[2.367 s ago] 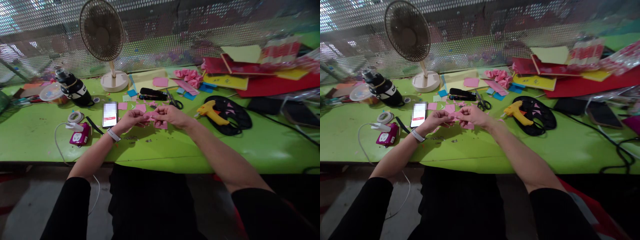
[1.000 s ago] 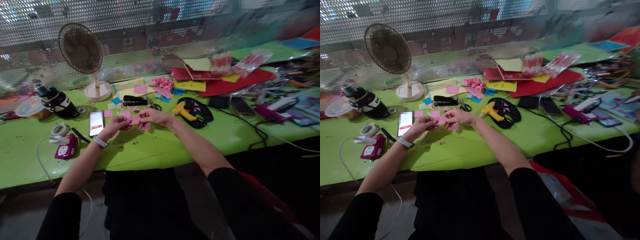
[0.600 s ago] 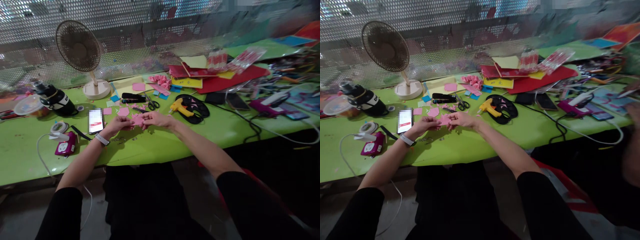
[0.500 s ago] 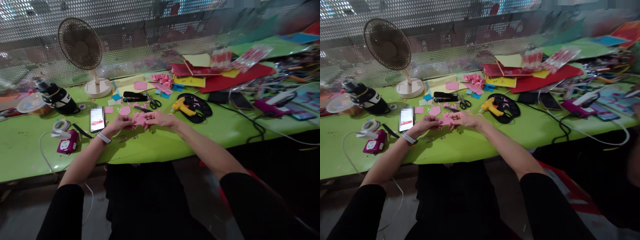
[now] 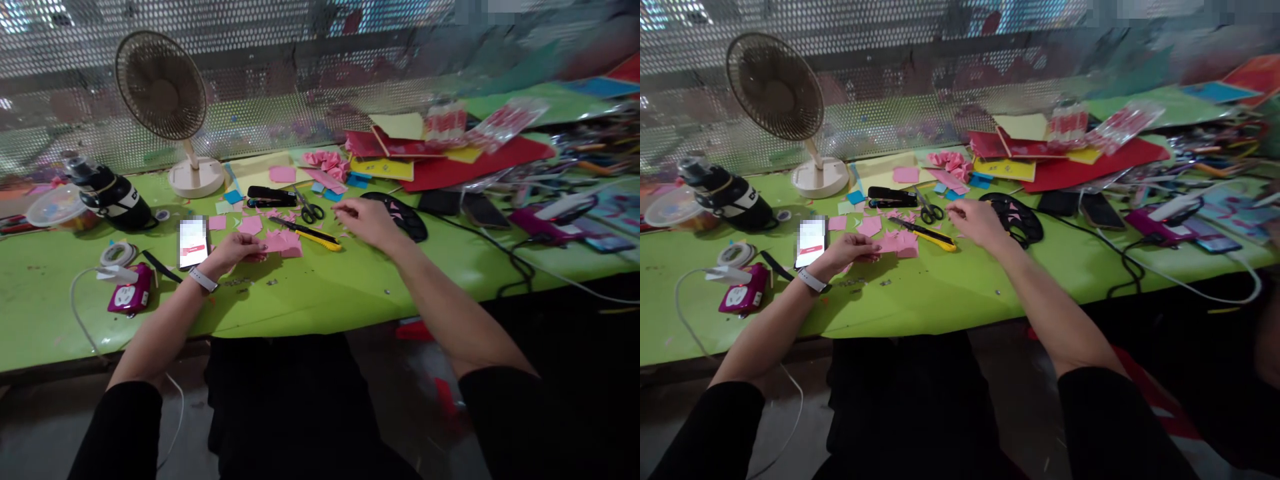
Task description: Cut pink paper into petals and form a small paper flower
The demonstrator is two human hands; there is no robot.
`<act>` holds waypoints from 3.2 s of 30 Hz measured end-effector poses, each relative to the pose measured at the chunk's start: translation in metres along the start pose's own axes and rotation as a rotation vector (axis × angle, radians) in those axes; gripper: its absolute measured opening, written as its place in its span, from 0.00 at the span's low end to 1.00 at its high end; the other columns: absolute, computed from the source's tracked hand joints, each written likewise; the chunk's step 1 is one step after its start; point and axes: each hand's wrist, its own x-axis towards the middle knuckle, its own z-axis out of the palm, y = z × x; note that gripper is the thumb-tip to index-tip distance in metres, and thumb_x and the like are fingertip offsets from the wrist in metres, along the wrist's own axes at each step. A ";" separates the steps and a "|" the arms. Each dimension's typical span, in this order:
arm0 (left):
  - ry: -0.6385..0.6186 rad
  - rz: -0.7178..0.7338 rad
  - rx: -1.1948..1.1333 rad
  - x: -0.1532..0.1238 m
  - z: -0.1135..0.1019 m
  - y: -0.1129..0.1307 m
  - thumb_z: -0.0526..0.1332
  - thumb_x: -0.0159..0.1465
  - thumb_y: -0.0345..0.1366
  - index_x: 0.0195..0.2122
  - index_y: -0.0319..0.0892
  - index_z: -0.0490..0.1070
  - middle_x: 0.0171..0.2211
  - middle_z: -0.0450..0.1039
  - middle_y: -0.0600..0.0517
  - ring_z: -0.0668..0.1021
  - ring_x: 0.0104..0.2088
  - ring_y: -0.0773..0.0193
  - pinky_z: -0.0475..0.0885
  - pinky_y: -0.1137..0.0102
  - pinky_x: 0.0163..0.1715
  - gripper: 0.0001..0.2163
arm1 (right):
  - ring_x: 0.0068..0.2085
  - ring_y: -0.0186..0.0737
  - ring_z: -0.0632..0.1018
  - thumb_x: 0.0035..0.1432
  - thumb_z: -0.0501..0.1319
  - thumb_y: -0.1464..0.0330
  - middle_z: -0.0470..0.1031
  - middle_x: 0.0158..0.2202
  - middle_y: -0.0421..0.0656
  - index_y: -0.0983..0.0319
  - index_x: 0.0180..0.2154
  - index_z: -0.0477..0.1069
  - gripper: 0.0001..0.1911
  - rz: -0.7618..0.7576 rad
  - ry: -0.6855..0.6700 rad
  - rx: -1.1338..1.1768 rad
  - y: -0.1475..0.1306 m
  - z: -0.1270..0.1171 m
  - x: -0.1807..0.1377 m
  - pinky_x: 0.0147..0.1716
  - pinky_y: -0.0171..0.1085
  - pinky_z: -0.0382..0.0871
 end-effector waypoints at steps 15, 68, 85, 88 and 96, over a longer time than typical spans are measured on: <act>-0.030 -0.090 0.034 0.002 0.004 -0.005 0.79 0.50 0.42 0.33 0.37 0.80 0.31 0.83 0.48 0.82 0.29 0.70 0.79 0.75 0.36 0.16 | 0.44 0.52 0.81 0.65 0.58 0.64 0.83 0.46 0.48 0.57 0.45 0.82 0.14 -0.107 -0.161 0.110 -0.002 0.008 0.007 0.46 0.48 0.72; -0.050 -0.118 0.065 0.007 0.071 -0.004 0.72 0.59 0.26 0.27 0.35 0.77 0.28 0.81 0.48 0.81 0.26 0.70 0.80 0.70 0.37 0.06 | 0.56 0.59 0.77 0.66 0.60 0.59 0.80 0.53 0.50 0.55 0.58 0.76 0.21 -0.258 -0.316 0.074 0.015 0.012 -0.064 0.58 0.58 0.69; -0.030 -0.094 0.016 0.005 0.079 -0.008 0.69 0.62 0.25 0.32 0.36 0.72 0.29 0.81 0.49 0.81 0.26 0.67 0.77 0.70 0.33 0.06 | 0.57 0.60 0.75 0.69 0.52 0.47 0.78 0.53 0.54 0.59 0.55 0.75 0.28 -0.213 -0.027 0.028 -0.049 0.018 -0.003 0.57 0.59 0.68; -0.016 -0.093 0.009 0.005 0.080 -0.009 0.70 0.62 0.23 0.33 0.36 0.71 0.29 0.80 0.49 0.82 0.27 0.67 0.78 0.70 0.33 0.08 | 0.61 0.62 0.71 0.70 0.48 0.46 0.74 0.60 0.56 0.61 0.62 0.69 0.33 -0.234 -0.094 -0.028 -0.063 0.045 0.017 0.60 0.61 0.63; -0.018 -0.106 0.062 0.009 0.083 -0.010 0.67 0.63 0.21 0.32 0.35 0.68 0.27 0.79 0.50 0.82 0.25 0.68 0.78 0.69 0.33 0.08 | 0.69 0.64 0.60 0.73 0.42 0.51 0.61 0.69 0.58 0.65 0.69 0.59 0.34 -0.225 -0.222 -0.162 -0.062 0.074 0.019 0.65 0.63 0.54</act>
